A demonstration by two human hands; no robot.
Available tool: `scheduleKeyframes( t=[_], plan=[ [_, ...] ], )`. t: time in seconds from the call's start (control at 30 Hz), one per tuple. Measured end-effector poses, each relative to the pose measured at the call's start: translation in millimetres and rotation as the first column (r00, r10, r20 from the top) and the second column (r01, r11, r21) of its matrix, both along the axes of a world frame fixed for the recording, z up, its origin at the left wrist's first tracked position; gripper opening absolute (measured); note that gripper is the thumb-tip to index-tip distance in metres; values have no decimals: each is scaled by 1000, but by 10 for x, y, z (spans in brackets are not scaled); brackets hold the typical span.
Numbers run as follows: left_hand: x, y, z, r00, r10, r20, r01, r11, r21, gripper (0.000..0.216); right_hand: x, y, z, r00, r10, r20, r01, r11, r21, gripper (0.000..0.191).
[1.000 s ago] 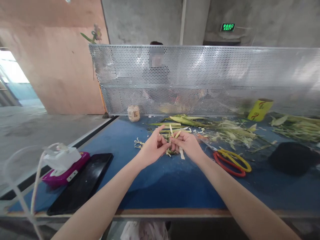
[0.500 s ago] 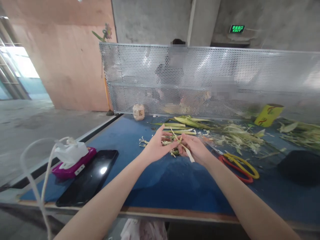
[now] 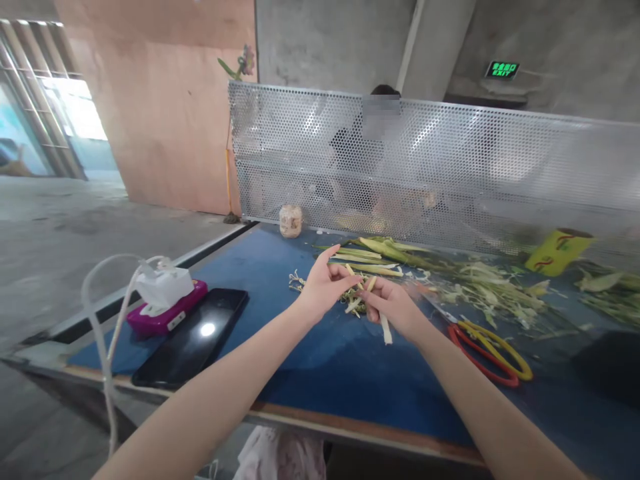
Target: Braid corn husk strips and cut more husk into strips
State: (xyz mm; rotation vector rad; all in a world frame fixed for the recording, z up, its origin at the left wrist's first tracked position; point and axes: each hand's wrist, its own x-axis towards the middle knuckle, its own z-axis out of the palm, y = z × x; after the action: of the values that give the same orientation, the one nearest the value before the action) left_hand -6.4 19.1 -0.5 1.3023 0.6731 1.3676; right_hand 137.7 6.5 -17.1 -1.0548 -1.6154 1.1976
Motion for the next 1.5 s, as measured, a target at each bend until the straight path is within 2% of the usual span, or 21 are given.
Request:
scheduleKeyframes(
  t=[0.1, 0.23, 0.3, 0.37, 0.5, 0.6, 0.73, 0.8, 0.87, 0.97, 1.13, 1.33, 1.4, 1.5],
  plan=[
    [5, 5, 6, 998, 20, 63, -19, 1000, -20, 74, -22, -18, 12, 999, -14, 44, 13, 1000, 18, 27],
    [-30, 42, 10, 999, 24, 33, -23, 1000, -15, 72, -30, -40, 25, 999, -4, 41, 3, 999, 48, 26],
    [-66, 66, 3, 998, 21, -55, -18, 998, 53, 73, -15, -30, 24, 1000, 0, 24, -1, 999, 41, 27],
    [-104, 85, -14, 977, 21, -214, 17, 985, 172, 74, 10, -5, 24, 1000, -17, -11, 17, 999, 32, 31],
    [-134, 87, -79, 876, 48, -480, 137, 929, 342, 72, 57, 51, 33, 996, -77, -40, 79, 995, 64, 38],
    [-121, 77, -131, 817, 100, -568, 161, 906, 391, 77, 71, 81, 14, 994, -108, 15, 106, 990, 92, 38],
    [-111, 80, -157, 758, 147, -636, 147, 911, 385, 76, 73, 101, -42, 992, -110, 53, 103, 987, 121, 35],
    [-107, 81, -150, 752, 137, -645, 149, 918, 368, 73, 68, 97, -49, 992, -103, 68, 94, 987, 134, 33],
    [-94, 75, -136, 779, 91, -620, 156, 930, 333, 76, 58, 86, -34, 993, -114, 44, 107, 985, 139, 33],
    [-56, 60, -117, 845, 8, -535, 152, 955, 254, 85, 46, 72, 3, 986, -153, -59, 159, 981, 115, 35],
    [6, 43, -139, 866, -142, -479, 216, 971, 103, 87, 57, 82, 13, 973, -135, -185, 152, 985, 80, 35],
    [28, 10, -189, 887, -266, -377, 270, 962, -43, 84, 79, 92, 14, 975, -150, -163, 171, 978, 120, 30],
    [30, 11, -197, 890, -265, -372, 270, 962, -39, 84, 97, 103, 17, 975, -164, -152, 183, 975, 125, 29],
    [31, 35, -216, 907, -126, -401, 171, 982, 78, 84, 145, 123, 22, 974, -157, -165, 176, 979, 102, 28]
  ],
)
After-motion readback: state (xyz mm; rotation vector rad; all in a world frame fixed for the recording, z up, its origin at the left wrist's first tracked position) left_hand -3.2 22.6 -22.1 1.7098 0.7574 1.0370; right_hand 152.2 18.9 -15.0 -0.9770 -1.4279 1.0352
